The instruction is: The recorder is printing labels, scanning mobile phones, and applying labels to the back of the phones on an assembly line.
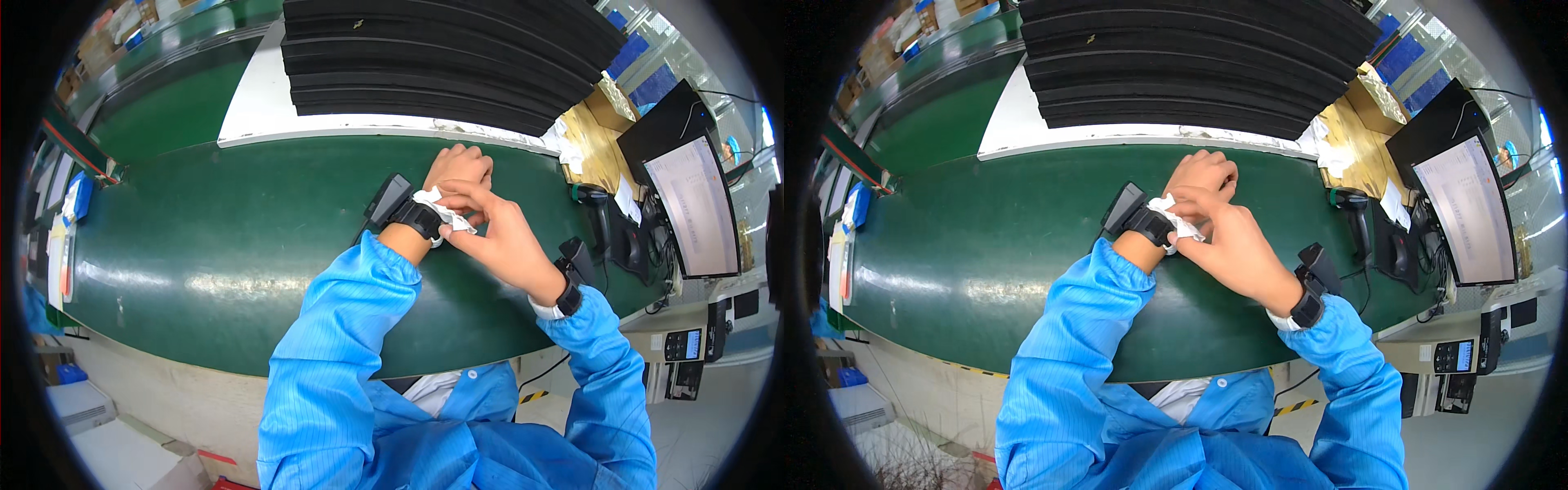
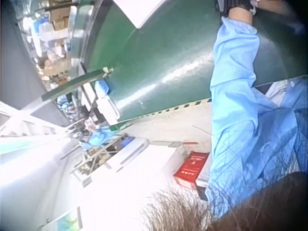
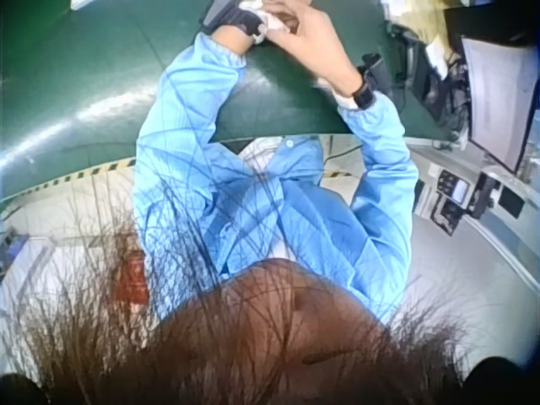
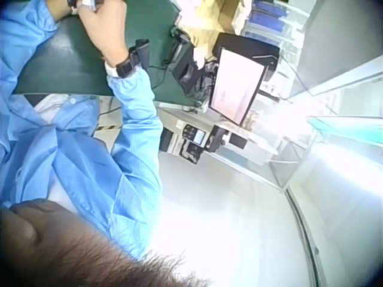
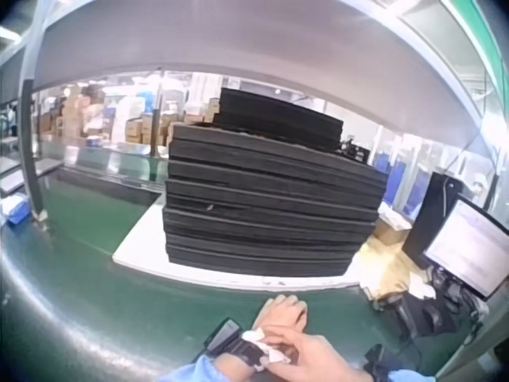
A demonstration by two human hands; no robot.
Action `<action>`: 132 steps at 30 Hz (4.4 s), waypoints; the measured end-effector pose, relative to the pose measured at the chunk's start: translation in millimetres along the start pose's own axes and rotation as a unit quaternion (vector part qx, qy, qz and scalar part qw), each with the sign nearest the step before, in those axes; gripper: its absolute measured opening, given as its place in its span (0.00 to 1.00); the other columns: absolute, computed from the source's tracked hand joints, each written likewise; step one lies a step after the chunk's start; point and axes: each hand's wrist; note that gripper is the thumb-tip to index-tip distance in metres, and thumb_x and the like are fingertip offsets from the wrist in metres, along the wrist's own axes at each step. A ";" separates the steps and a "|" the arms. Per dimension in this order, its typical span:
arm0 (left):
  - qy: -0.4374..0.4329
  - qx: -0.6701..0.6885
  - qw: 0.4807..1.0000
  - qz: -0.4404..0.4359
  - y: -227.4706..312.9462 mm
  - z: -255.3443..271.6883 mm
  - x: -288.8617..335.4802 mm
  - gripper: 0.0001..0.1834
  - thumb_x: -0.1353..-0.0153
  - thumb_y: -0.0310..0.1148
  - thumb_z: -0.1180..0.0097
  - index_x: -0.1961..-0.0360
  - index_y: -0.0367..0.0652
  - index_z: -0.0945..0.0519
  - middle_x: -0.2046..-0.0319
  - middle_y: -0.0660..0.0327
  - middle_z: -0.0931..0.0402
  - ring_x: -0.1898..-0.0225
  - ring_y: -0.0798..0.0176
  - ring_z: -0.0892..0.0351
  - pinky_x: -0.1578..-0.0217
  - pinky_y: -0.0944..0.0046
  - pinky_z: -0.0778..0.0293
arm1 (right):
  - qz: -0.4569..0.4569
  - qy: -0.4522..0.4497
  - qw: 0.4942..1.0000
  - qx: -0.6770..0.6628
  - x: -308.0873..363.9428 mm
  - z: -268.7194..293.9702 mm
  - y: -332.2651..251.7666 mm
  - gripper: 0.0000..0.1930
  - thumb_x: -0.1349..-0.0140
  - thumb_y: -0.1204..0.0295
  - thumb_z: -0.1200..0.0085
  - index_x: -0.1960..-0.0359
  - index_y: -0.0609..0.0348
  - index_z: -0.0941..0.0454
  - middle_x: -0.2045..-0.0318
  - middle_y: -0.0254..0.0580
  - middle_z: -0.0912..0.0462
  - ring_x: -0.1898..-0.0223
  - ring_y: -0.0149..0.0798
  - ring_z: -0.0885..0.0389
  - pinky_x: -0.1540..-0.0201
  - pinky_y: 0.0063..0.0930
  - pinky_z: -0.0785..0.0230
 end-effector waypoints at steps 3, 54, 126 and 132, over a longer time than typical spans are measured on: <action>0.004 -0.019 1.000 -0.004 -1.3 -2.7 0.6 0.07 0.35 0.37 0.39 0.63 0.46 0.15 0.61 0.61 0.19 0.53 0.53 0.22 0.50 0.51 0.27 | 0.004 -0.003 1.000 0.013 -3.0 -1.4 3.3 0.30 0.39 0.70 0.29 0.34 0.63 0.21 0.49 0.53 0.08 0.52 0.51 0.08 0.47 0.40 0.18; 0.130 0.104 0.982 -0.090 -4.0 -2.3 11.4 0.09 0.41 0.38 0.37 0.64 0.48 0.22 0.69 0.65 0.31 0.62 0.57 0.30 0.56 0.56 0.34 | -0.022 -0.175 0.977 -0.118 -37.5 24.3 4.9 0.23 0.35 0.74 0.26 0.51 0.53 0.34 0.52 0.35 0.25 0.46 0.30 0.26 0.40 0.33 0.31; 0.102 0.039 0.993 -0.053 -12.9 -20.1 6.5 0.09 0.40 0.41 0.38 0.65 0.48 0.17 0.65 0.64 0.23 0.57 0.55 0.24 0.55 0.54 0.31 | -0.037 -0.167 0.982 -0.081 -37.6 8.6 1.9 0.29 0.22 0.67 0.44 0.21 0.54 0.34 0.40 0.44 0.23 0.33 0.40 0.26 0.25 0.39 0.39; 0.086 0.090 0.992 -0.028 -18.9 -20.9 5.4 0.08 0.38 0.39 0.38 0.64 0.47 0.17 0.61 0.64 0.19 0.53 0.54 0.21 0.54 0.52 0.29 | 0.034 -0.147 0.987 0.059 -39.5 11.3 -7.7 0.31 0.23 0.68 0.43 0.21 0.56 0.36 0.45 0.45 0.20 0.40 0.40 0.21 0.28 0.40 0.34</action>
Point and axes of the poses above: each hand's wrist, its own x-axis away from the middle knuckle, its own z-axis out of the back of the hand, y = z × x
